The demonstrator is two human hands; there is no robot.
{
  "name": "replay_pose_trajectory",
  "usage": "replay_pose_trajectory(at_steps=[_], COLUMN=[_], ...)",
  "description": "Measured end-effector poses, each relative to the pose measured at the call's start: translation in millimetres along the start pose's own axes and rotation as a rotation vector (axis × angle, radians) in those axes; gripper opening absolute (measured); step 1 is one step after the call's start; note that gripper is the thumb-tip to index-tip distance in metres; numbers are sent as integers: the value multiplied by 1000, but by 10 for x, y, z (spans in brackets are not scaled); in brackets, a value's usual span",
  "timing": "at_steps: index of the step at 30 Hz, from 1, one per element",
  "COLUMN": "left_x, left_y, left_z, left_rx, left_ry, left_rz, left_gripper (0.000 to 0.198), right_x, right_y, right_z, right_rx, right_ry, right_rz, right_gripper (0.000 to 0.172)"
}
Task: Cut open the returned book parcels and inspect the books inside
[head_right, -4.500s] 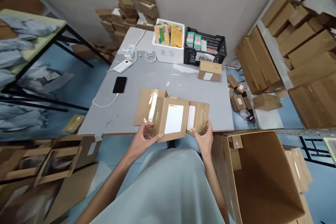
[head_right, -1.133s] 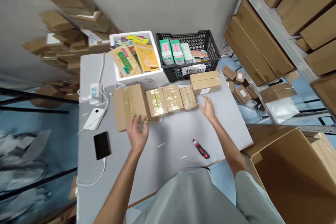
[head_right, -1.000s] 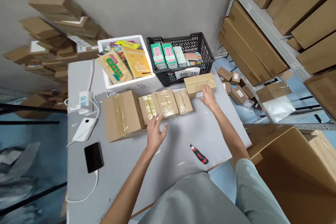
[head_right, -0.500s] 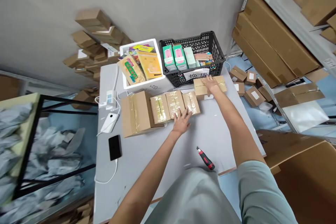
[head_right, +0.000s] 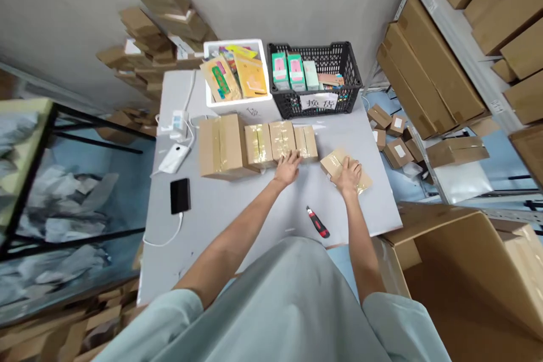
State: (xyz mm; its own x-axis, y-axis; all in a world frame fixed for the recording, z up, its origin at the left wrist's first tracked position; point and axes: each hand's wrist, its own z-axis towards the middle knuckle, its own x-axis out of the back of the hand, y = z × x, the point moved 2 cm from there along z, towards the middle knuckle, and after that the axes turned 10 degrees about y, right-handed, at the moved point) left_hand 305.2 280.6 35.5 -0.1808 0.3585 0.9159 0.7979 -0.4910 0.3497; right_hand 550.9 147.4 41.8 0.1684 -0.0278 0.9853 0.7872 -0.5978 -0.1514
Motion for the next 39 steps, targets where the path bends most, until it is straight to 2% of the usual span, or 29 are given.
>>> replay_pose_trajectory(at_steps=[1,3,5,7,10,12,16,20,22,25,28,31,36,39], left_x=[-92,-348,-640,-876,-1061,-1094,-1057,-976,-966,-1047,-1193,-1308,-1349,-1326], left_y=[-28,-118,-235,-350,-513,-619,-853,-1058,-1118,-1172,-1221,-1292,-1458,-1571], left_z=[-199,-746,-1428,-2124,-2924,-3223,-3443,-3598,-3734,-3996,-4262,-4454,-4499,-4410], left_rx=[-14,0,87,153,242,293,386,435,462,525,572,610,626,636], left_ry=[72,166,160,134,134,172,301,480,526,471,398,360,329,319], left_rz=[-64,-234,-428,-490,-555,-600,-669,-765,-777,-762,-822,-890,-921,-922], left_gripper=[76,70,60,51,41,38,43,56,62,64,60,53,51,55], right_x=[0,0,14,55,172,260,299,76,-79,-279,-365,-322,-214,-281], right_y=[53,155,233,260,135,-96,-820,-1505,-1714,-1834,-1751,-1483,-731,-340], right_z=[-240,-669,-1007,-1253,-1518,-1693,-2138,-2631,-2838,-3055,-3165,-3220,-3363,-3482], right_rx=[-3,10,32,49,102,201,488,703,766,822,837,773,472,280], right_ry=[1,-9,-21,-13,38,72,22,-144,-219,-313,-342,-269,-94,-113], right_rz=[3,1,-8,-1,58,90,94,87,69,29,43,129,274,343], right_gripper=[132,132,131,129,122,118,121,125,125,124,124,127,130,132])
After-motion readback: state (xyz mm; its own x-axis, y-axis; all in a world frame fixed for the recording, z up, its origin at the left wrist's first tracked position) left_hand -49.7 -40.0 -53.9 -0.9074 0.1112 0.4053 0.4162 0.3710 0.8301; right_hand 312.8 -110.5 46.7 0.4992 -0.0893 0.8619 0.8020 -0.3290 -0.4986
